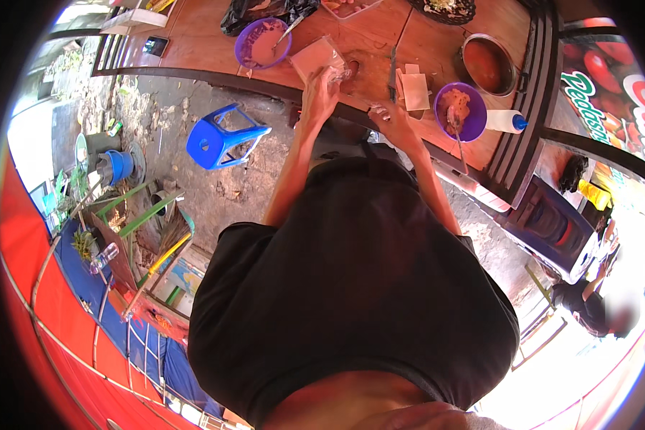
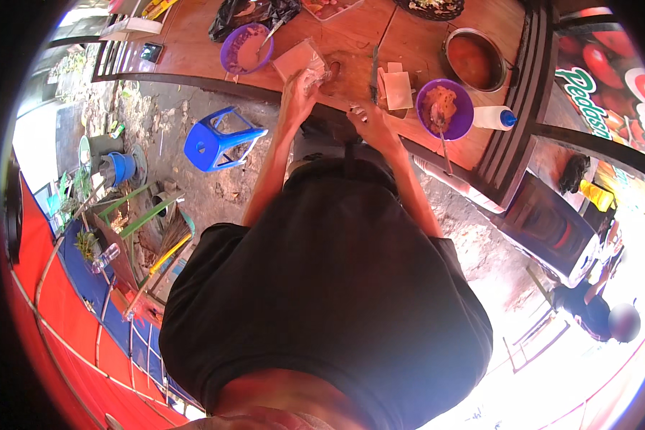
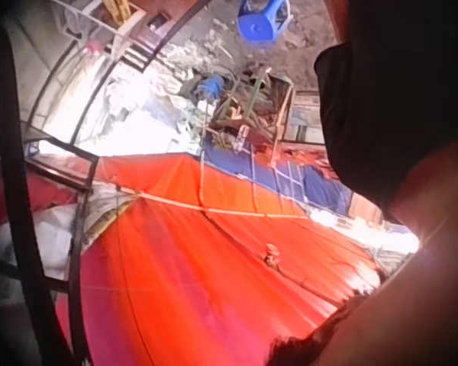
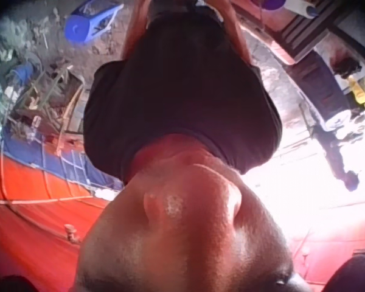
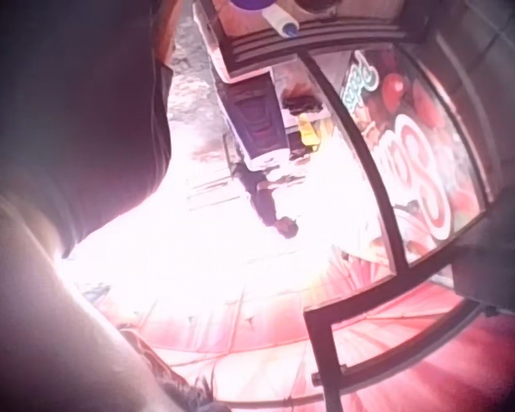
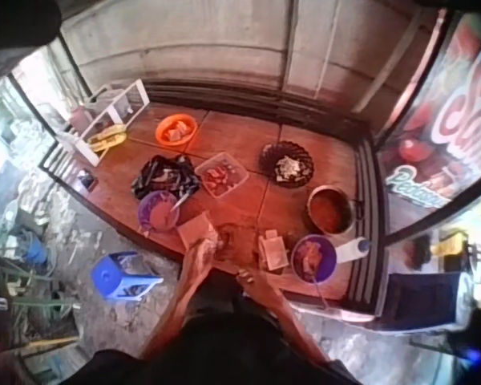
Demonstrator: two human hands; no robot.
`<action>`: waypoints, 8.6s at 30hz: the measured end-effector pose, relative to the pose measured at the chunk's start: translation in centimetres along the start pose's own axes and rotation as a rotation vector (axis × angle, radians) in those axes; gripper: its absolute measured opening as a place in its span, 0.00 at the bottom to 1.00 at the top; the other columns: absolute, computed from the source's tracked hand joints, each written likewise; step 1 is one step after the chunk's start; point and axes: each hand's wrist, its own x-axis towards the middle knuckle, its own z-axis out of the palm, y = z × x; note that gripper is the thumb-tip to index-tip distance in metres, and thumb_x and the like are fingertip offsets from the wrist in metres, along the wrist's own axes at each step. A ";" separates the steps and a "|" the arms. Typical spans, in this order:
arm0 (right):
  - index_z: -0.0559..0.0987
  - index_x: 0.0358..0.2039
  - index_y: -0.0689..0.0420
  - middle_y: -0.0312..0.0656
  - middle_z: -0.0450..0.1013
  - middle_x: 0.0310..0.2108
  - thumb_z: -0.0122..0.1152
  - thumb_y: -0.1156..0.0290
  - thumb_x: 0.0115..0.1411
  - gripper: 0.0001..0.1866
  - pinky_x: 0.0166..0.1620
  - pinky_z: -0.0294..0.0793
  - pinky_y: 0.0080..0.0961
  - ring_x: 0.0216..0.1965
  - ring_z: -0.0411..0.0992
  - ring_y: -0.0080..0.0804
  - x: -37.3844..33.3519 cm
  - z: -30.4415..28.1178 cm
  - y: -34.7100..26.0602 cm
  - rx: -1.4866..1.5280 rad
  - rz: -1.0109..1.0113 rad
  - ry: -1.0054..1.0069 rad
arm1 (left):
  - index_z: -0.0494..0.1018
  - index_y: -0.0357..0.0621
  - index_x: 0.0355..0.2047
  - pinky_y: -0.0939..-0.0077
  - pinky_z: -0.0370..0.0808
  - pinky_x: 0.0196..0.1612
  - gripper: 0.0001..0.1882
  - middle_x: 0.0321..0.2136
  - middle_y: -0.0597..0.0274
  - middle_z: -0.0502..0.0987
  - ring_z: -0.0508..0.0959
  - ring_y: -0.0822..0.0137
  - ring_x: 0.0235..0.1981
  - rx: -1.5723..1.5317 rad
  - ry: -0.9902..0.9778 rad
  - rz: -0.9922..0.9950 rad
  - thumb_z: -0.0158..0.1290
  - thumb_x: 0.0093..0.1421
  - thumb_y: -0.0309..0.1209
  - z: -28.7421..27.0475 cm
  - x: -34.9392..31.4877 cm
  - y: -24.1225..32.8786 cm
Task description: The person repeatedly scoops a brown paste from a purple bowl into small paper packets, then folds and seals each packet. The process is repeated multiple times with the same materials and tools.
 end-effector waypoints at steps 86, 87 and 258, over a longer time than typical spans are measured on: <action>0.78 0.57 0.65 0.45 0.79 0.52 0.56 0.72 0.73 0.16 0.59 0.73 0.27 0.54 0.76 0.29 9.4 -1.7 -19.2 0.246 -0.266 0.174 | 0.78 0.34 0.35 0.81 0.74 0.41 0.08 0.33 0.64 0.81 0.78 0.78 0.38 -0.891 0.196 -0.163 0.56 0.64 0.28 -7.8 10.0 10.3; 0.78 0.57 0.65 0.45 0.79 0.52 0.56 0.72 0.72 0.16 0.59 0.73 0.27 0.54 0.76 0.29 9.6 -1.5 -19.8 0.241 -0.255 0.176 | 0.78 0.35 0.36 0.80 0.75 0.44 0.06 0.34 0.65 0.80 0.78 0.78 0.39 -0.856 0.175 -0.181 0.55 0.65 0.27 -8.2 10.3 10.1; 0.75 0.49 0.67 0.49 0.79 0.28 0.61 0.68 0.67 0.16 0.35 0.75 0.32 0.29 0.79 0.35 -7.5 -19.2 2.2 -0.297 0.358 0.102 | 0.64 0.31 0.63 0.52 0.64 0.69 0.26 0.60 0.47 0.74 0.72 0.51 0.63 -2.169 -0.150 -0.666 0.49 0.70 0.34 8.1 1.3 10.1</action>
